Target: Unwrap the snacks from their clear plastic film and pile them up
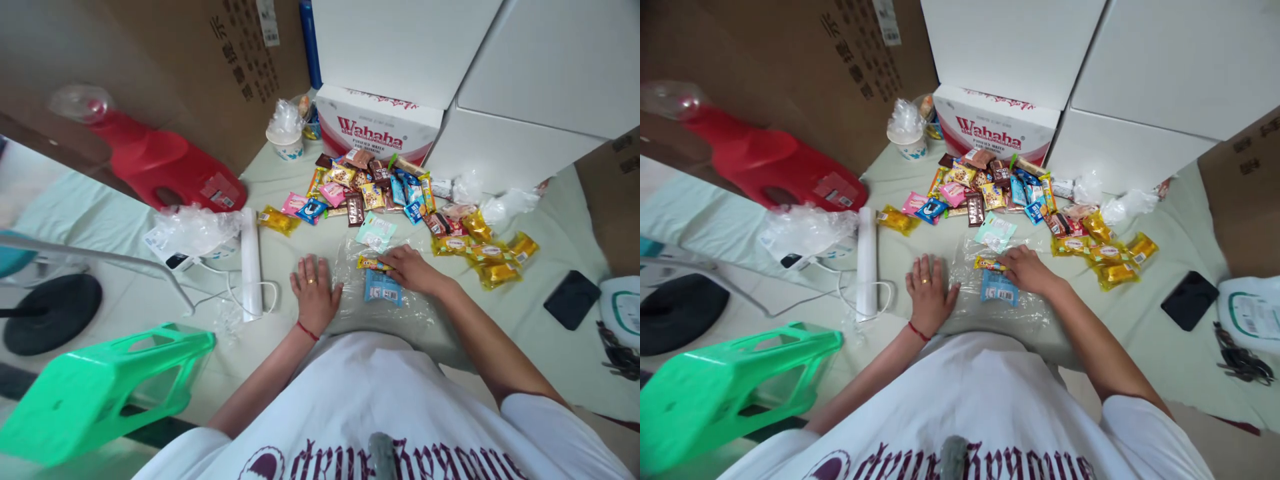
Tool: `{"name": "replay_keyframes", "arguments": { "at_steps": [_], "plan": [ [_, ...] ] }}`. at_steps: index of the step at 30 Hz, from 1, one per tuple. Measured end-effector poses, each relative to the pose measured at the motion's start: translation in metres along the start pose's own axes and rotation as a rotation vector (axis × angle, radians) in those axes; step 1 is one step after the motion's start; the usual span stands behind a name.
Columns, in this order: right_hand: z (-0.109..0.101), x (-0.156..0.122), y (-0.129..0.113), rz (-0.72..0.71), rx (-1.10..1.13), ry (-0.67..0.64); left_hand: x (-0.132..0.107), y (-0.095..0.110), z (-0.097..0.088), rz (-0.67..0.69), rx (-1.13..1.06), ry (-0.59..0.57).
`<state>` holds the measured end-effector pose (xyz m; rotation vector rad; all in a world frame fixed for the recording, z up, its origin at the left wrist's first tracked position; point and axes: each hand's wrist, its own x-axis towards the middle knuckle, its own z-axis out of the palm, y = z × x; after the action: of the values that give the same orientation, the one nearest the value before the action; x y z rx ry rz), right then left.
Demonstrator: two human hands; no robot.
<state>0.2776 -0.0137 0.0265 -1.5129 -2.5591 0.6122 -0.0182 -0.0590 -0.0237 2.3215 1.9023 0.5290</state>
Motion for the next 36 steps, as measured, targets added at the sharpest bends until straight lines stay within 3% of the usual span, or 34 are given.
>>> {"name": "replay_keyframes", "arguments": {
  "at_steps": [2, 4, 7, 10, 13, 16, 23, 27, 31, 36],
  "plan": [
    [-0.006, -0.016, -0.005, -0.025, 0.042, 0.133, -0.007, -0.005, -0.001, 0.122, -0.026, 0.088],
    [-0.012, -0.044, -0.012, -0.064, 0.095, 0.232, -0.010, -0.013, -0.003, 0.382, -0.102, 0.063],
    [-0.007, -0.097, -0.027, -0.134, 0.163, 0.188, -0.006, -0.028, -0.012, 0.786, -0.286, -0.178],
    [0.023, -0.138, -0.039, -0.130, 0.171, 0.131, 0.003, -0.042, -0.021, 0.906, -0.366, -0.405],
    [0.056, -0.153, -0.040, -0.063, 0.155, 0.217, 0.010, -0.050, -0.026, 0.918, -0.318, -0.515],
    [0.067, -0.148, -0.036, -0.014, 0.229, 0.315, 0.015, -0.053, -0.028, 0.914, -0.229, -0.560],
    [0.016, -0.128, -0.017, 0.146, 0.417, 0.279, 0.030, -0.048, -0.035, 0.722, -0.140, -0.471],
    [-0.005, -0.093, 0.002, 0.119, 0.344, 0.249, 0.034, -0.043, -0.042, 0.695, -0.091, -0.493],
    [-0.002, -0.037, 0.004, 0.070, 0.055, 0.108, 0.032, -0.030, -0.048, 0.660, -0.147, -0.442],
    [0.006, 0.006, -0.010, 0.107, -0.144, -0.055, 0.027, 0.016, -0.041, 0.285, -0.075, -0.279]
  ]
}}
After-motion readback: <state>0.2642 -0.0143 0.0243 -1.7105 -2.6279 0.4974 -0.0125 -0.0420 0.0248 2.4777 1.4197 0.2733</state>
